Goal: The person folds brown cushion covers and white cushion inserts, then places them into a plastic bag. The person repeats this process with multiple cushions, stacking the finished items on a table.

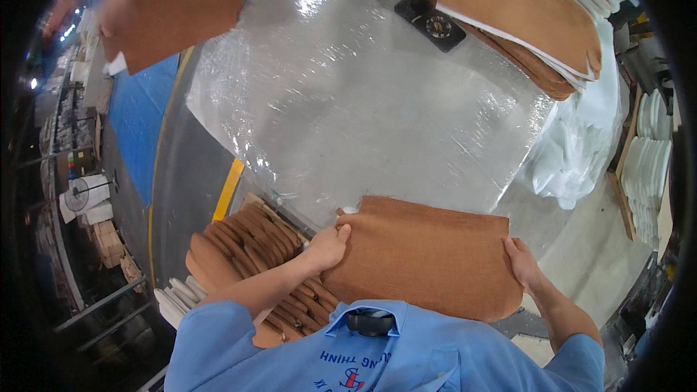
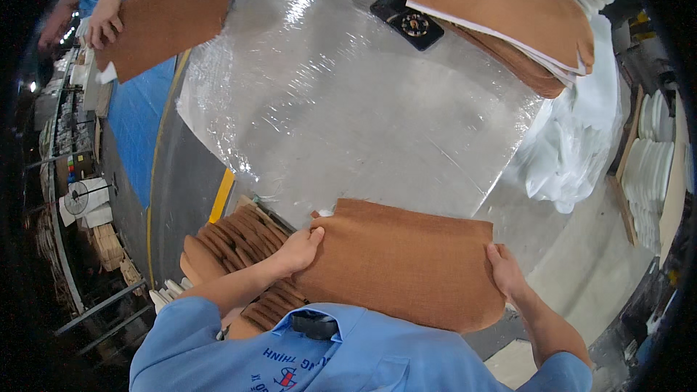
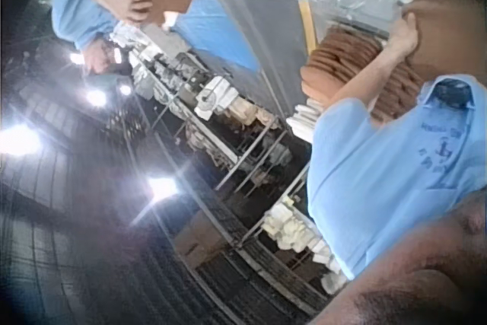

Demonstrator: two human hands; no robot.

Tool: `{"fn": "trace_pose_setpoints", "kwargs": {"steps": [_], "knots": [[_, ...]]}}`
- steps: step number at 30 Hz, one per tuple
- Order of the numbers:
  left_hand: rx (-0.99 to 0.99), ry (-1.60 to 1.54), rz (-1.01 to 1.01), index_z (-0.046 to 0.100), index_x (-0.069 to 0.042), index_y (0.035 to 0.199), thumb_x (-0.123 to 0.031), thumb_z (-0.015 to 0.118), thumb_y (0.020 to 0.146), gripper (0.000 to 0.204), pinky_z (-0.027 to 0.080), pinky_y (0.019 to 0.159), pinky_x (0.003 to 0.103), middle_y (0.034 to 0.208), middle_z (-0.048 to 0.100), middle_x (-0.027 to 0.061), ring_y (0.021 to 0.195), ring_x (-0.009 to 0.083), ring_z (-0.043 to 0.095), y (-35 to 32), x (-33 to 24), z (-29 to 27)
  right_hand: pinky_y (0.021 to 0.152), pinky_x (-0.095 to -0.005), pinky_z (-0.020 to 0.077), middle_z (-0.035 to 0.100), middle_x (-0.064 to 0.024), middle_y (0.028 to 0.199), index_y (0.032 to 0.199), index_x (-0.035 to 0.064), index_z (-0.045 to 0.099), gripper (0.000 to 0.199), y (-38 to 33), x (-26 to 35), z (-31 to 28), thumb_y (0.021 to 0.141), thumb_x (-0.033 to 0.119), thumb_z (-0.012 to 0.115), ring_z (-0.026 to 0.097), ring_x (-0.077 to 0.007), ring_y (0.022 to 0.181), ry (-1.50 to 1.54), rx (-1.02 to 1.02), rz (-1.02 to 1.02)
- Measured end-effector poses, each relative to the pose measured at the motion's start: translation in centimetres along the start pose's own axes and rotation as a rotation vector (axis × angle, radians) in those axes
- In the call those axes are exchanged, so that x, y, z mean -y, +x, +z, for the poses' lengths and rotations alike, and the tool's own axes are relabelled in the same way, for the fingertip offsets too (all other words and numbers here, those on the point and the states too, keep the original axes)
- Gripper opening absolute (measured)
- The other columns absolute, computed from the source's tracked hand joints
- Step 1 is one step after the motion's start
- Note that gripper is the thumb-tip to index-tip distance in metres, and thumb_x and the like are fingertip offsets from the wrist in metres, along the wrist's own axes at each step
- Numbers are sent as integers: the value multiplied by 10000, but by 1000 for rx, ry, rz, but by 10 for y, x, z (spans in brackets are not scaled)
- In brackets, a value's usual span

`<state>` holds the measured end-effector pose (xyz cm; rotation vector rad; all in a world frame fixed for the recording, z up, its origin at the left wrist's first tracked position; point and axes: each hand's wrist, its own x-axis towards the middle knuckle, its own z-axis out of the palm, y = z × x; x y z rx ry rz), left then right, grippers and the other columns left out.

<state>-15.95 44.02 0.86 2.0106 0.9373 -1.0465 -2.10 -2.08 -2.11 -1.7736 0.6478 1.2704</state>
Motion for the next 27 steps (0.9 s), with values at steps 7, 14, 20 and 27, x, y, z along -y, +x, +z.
{"fn": "trace_pose_setpoints", "kwargs": {"steps": [7,14,20,27], "knots": [[205,-75,-197,693,135,1146,-502,353,1099,724,457,1052,497,1154,679,388,1194,508,627,30,-17,-18,891,-381,567,702,-139,1154,1325,-75,569,561,27,26,-3,1097,437,546,680,-196,1007,149,152,206],[183,-184,-199,709,98,1130,-507,393,1112,682,488,943,418,1038,724,226,1036,319,654,44,-5,-11,890,-376,575,721,-138,1184,1342,-89,604,560,40,34,-3,1069,399,621,700,-202,1012,218,225,217],[159,-239,-257,688,116,1207,-524,416,1110,703,493,973,375,1145,730,194,1111,240,662,47,-6,-6,874,-362,576,729,-134,1166,1345,-93,613,563,48,32,-4,1057,389,649,701,-189,996,143,253,211],[169,-528,-247,555,64,1456,-564,398,1103,737,414,1136,397,1476,590,234,1406,366,521,48,11,2,843,-374,586,737,-123,1140,1330,-59,636,571,35,20,0,1028,422,686,713,-194,973,197,262,113]]}}
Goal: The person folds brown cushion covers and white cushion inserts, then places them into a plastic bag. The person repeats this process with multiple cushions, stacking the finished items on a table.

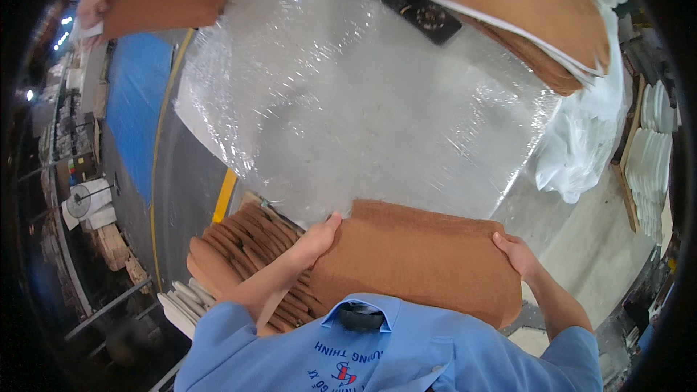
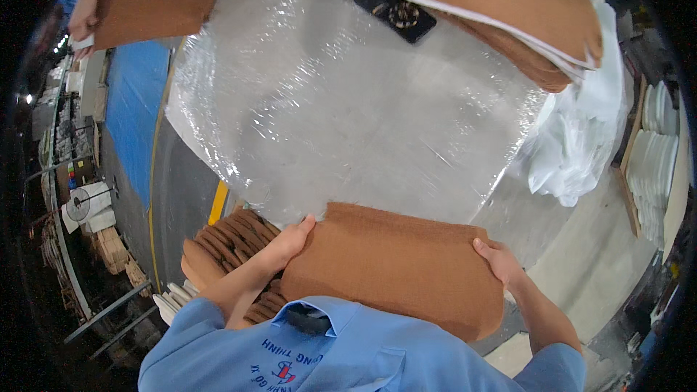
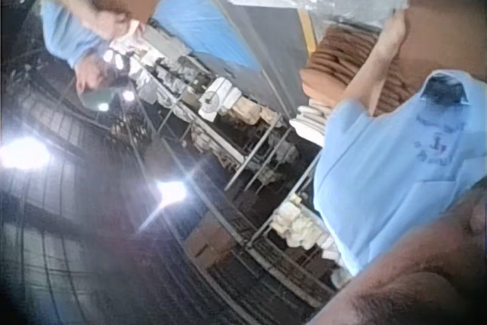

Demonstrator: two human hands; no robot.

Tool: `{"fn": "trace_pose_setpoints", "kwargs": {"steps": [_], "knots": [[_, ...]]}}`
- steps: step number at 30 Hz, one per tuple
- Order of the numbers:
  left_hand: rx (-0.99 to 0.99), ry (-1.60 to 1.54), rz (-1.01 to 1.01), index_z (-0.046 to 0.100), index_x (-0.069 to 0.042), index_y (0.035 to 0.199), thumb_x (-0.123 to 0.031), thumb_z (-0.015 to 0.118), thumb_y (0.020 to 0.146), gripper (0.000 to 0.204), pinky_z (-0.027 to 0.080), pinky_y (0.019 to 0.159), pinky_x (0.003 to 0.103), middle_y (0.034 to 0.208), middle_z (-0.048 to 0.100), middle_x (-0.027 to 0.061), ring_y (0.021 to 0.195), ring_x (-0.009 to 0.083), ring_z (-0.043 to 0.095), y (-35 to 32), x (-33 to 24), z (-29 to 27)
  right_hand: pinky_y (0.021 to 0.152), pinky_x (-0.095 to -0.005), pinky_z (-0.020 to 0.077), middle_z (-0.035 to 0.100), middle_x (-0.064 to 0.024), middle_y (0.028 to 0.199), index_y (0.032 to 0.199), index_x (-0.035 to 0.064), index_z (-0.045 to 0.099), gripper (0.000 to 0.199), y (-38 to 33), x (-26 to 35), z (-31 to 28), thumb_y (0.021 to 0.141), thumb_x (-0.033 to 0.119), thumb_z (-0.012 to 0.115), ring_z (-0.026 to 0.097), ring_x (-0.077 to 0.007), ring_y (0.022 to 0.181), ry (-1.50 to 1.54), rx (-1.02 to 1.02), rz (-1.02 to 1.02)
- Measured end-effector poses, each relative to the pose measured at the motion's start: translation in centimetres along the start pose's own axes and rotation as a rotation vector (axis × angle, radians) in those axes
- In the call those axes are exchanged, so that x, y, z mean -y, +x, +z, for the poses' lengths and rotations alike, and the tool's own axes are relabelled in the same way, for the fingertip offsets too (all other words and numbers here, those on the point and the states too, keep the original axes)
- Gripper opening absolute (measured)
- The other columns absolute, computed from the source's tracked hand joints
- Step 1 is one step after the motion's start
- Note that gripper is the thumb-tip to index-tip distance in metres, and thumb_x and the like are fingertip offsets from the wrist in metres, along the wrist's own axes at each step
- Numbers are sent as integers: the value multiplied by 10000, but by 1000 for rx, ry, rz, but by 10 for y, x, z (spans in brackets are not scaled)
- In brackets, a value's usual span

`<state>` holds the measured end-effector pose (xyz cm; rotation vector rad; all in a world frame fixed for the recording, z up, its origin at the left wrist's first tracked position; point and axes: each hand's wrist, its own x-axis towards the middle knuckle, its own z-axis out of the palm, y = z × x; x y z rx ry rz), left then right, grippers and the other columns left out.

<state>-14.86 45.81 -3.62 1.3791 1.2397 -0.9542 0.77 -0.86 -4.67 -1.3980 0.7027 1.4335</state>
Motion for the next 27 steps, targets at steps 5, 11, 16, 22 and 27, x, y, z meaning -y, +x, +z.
{"fn": "trace_pose_setpoints", "kwargs": {"steps": [5,11,16,22,27], "knots": [[131,-756,264,410,-22,1583,-647,425,1072,807,391,1180,441,1576,505,135,1432,292,489,-81,-40,12,821,-374,594,739,-111,1128,1277,-24,657,526,-5,-60,-13,1011,427,706,719,-198,960,147,-52,-192],[361,-892,1016,368,-47,1585,-329,715,1000,737,357,1209,475,1561,488,72,1447,245,441,-155,-43,87,843,-364,589,730,-81,1118,1261,13,651,422,-22,-53,28,1030,365,685,707,-196,967,583,-133,-869],[-13,-690,1240,460,-18,1520,-67,766,918,677,414,1170,451,1453,594,92,1350,256,546,-195,-88,91,896,-349,563,674,-80,1235,1400,40,558,481,-6,-59,100,1039,334,681,655,-161,1050,696,-84,-939],[-13,255,1497,511,20,1443,-103,813,879,651,509,1027,374,1295,687,123,1156,216,653,-284,-154,40,899,-313,517,593,-84,1340,1608,109,362,737,-17,-76,108,1021,388,709,580,-150,1124,420,-121,-1095],[117,960,1285,498,3,1431,-183,823,875,671,512,1031,375,1301,693,180,1208,246,660,-299,-161,86,931,-370,481,627,-49,1308,1534,105,435,695,-54,-56,131,985,392,751,568,-152,1183,743,-60,-1038]]}}
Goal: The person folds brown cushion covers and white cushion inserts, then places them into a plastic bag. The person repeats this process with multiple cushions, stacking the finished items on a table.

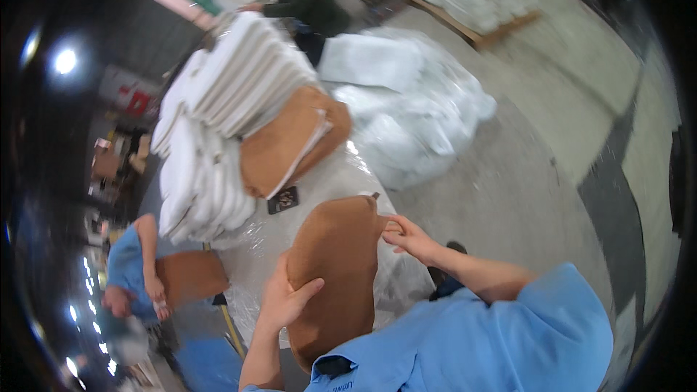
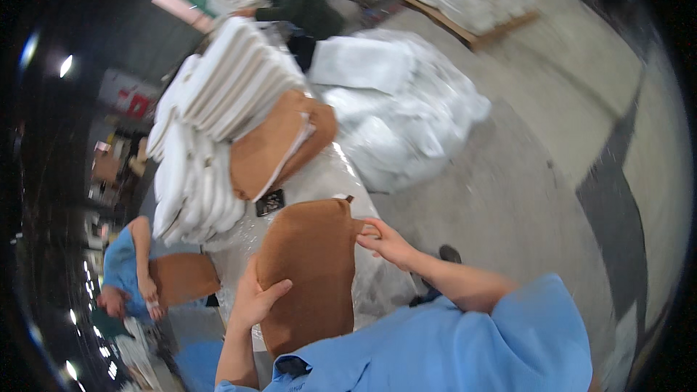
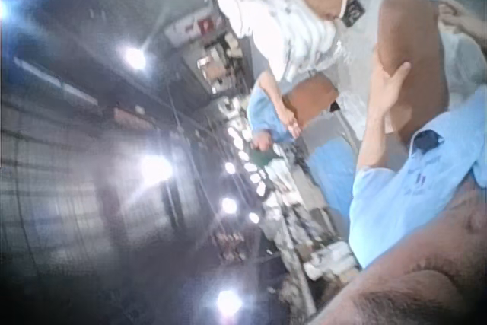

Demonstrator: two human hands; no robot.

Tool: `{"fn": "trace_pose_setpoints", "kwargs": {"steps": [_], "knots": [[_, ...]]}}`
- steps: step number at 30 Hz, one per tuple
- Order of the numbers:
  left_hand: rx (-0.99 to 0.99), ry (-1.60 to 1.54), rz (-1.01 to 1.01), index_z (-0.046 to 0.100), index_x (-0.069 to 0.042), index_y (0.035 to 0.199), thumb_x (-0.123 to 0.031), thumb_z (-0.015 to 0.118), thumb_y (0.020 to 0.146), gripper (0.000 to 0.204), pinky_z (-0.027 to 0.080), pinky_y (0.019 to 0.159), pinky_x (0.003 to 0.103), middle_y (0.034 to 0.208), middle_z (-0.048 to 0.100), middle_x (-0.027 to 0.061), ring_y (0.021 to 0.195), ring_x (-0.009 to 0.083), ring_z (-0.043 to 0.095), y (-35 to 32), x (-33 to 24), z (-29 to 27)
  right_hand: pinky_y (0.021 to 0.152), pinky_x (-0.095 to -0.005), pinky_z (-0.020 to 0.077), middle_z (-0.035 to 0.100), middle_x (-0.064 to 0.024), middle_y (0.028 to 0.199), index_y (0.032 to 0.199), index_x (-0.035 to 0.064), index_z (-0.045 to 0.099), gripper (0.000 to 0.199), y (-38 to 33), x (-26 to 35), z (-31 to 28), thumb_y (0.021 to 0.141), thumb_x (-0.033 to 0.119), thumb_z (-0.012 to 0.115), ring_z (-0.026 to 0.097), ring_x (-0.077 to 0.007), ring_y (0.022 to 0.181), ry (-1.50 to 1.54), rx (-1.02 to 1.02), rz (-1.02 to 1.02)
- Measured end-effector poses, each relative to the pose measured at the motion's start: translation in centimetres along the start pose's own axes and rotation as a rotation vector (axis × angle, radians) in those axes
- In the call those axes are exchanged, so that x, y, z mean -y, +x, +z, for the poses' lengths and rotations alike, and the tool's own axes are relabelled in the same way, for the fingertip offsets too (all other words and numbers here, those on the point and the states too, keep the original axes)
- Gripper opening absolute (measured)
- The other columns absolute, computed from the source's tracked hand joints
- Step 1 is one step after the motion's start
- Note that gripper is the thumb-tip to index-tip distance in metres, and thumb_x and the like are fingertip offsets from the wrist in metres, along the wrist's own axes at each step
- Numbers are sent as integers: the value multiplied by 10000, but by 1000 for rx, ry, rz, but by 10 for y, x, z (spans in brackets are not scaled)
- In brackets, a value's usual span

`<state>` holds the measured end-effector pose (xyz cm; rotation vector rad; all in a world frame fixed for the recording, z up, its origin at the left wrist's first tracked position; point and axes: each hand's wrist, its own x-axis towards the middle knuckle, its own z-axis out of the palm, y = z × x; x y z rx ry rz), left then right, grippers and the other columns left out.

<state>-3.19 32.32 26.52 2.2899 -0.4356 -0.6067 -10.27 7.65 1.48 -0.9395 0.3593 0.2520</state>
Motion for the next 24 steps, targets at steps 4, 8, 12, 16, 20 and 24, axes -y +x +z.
{"fn": "trace_pose_setpoints", "kwargs": {"steps": [4,8,12,16,20,24], "knots": [[257,212,-18,435,-6,1471,-246,807,895,726,525,1025,400,1276,705,218,1210,320,685,28,9,48,860,-339,483,690,-14,1132,1160,126,615,326,-15,-54,-13,975,345,771,613,-135,1059,234,-229,45],[425,195,43,318,11,1548,-281,802,896,863,536,1014,430,1276,691,276,1196,406,683,44,45,93,661,-282,452,654,18,855,950,96,641,178,-25,-96,-30,985,219,765,557,-95,751,352,-428,-85],[533,414,66,318,45,1540,-308,794,901,872,533,1017,434,1288,668,296,1218,414,664,59,29,133,677,-298,455,648,3,859,958,83,635,198,-22,-123,-44,987,234,759,559,-98,774,424,-600,-81],[785,181,38,455,17,1491,-320,662,1017,618,528,986,370,1259,691,166,1181,271,653,120,34,134,711,-309,459,637,-9,865,960,73,630,219,-33,-116,-44,989,252,752,561,-108,811,395,-636,-23],[736,125,-12,639,-41,1315,-278,556,1097,333,464,674,264,980,681,18,778,85,560,215,8,207,733,-316,467,636,-6,880,966,61,630,225,-24,-135,-48,990,253,745,565,-115,830,452,-677,-107],[944,357,-96,707,-37,1150,-275,659,1041,266,441,582,256,871,661,8,686,75,550,265,15,284,770,-316,483,669,-20,917,1005,44,654,213,-20,-138,-50,1012,250,706,588,-119,861,421,-717,-84]]}}
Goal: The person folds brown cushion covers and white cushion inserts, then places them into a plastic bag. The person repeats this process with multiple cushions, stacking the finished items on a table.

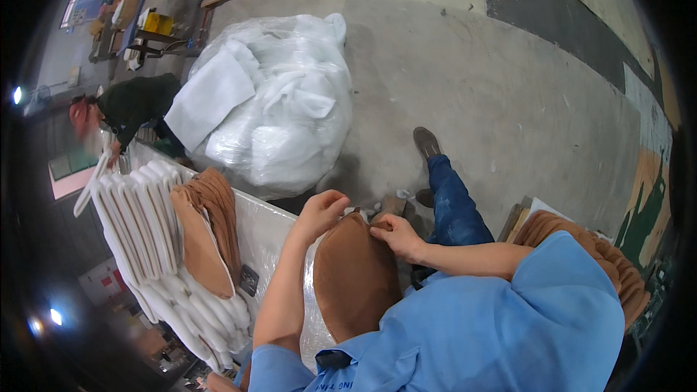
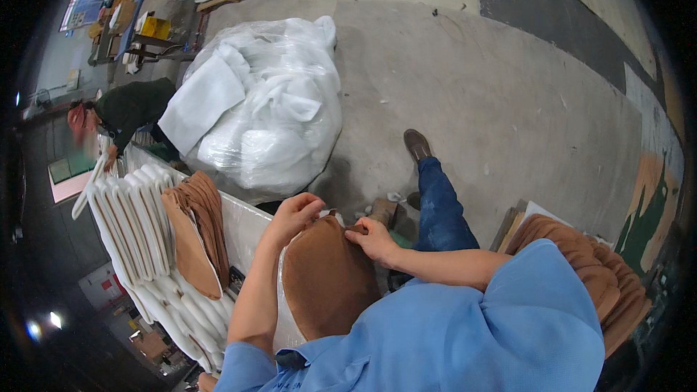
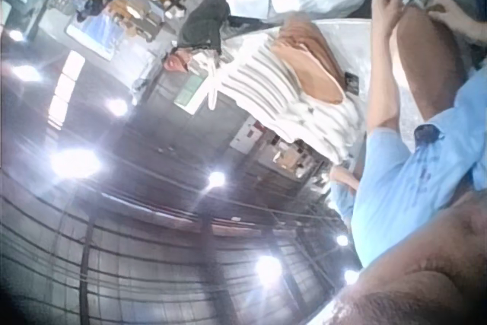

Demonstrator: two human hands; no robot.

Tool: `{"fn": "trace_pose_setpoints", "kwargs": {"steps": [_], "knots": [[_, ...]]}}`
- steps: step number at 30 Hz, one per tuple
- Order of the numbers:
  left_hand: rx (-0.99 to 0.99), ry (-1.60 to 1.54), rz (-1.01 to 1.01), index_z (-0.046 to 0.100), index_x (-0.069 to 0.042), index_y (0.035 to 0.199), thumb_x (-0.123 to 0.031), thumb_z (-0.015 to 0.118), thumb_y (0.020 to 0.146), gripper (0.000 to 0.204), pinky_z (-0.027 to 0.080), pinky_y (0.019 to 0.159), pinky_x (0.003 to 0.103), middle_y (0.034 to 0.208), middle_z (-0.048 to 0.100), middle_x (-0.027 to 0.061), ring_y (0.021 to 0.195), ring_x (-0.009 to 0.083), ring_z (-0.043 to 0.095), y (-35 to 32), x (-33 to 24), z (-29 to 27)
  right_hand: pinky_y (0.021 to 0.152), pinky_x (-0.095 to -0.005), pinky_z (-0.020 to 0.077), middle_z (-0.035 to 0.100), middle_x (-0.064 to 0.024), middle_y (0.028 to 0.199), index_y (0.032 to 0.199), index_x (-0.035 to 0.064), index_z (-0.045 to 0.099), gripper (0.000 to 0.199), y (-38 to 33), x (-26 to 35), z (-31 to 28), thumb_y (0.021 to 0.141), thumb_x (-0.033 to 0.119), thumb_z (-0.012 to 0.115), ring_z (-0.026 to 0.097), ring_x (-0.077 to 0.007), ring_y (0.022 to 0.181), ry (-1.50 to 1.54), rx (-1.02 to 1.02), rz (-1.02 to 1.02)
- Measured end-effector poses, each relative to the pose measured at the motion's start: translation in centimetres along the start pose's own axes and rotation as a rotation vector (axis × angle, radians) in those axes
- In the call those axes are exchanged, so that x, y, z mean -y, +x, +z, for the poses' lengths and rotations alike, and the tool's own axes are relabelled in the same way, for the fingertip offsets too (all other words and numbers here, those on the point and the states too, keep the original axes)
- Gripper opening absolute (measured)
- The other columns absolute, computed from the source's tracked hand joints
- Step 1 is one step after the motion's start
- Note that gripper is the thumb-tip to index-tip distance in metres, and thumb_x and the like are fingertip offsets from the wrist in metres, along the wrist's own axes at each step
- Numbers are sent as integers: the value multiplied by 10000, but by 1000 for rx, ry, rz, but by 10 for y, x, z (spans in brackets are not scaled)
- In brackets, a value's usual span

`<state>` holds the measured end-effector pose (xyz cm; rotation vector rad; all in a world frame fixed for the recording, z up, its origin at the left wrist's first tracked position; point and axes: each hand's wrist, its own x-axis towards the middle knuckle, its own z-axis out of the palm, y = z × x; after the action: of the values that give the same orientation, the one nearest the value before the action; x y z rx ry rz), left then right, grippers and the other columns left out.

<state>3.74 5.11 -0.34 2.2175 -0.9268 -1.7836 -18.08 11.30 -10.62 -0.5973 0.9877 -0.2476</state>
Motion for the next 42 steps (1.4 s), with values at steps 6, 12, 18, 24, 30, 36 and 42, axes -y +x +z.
{"fn": "trace_pose_setpoints", "kwargs": {"steps": [6,12,18,24,30,36,42], "knots": [[274,308,-149,773,-25,1001,-296,752,974,273,430,530,274,750,651,-1,604,86,530,37,-19,4,832,-339,498,722,-66,998,1077,-3,708,341,-1,12,-2,1065,320,599,625,-151,929,-22,-43,67],[401,403,-252,794,-26,929,-315,760,968,294,414,511,275,707,640,-4,585,93,536,55,-17,2,744,-309,447,619,14,878,978,33,682,325,7,3,11,1098,300,542,514,-96,829,117,-167,34],[482,266,-286,732,-42,804,-341,728,999,357,403,488,285,685,614,-28,567,85,523,58,-20,3,729,-336,432,546,2,805,885,29,604,356,10,20,6,1115,283,505,467,-115,778,155,-223,29],[253,-219,-156,731,-26,887,-295,678,1029,309,474,565,298,751,663,6,650,91,588,67,17,38,767,-331,493,630,-28,893,1006,63,638,325,36,5,-6,1122,326,486,571,-132,848,394,-231,118],[-211,-206,-15,729,51,852,-299,667,981,378,508,671,375,704,684,106,666,181,618,69,52,81,714,-380,522,682,-66,921,938,30,665,447,56,21,-2,1110,419,529,629,-173,802,535,-239,237],[-393,-152,-17,677,65,792,-325,649,934,416,497,682,465,706,635,264,645,358,636,67,78,96,663,-364,523,692,-83,905,988,7,679,447,56,71,4,1071,441,617,643,-173,754,302,-293,452],[-460,-201,-85,665,47,776,-325,623,954,415,507,716,510,760,661,273,731,434,668,52,82,101,656,-404,540,722,-102,890,948,-7,716,399,85,45,-4,1012,387,716,683,-215,741,-58,-230,491]]}}
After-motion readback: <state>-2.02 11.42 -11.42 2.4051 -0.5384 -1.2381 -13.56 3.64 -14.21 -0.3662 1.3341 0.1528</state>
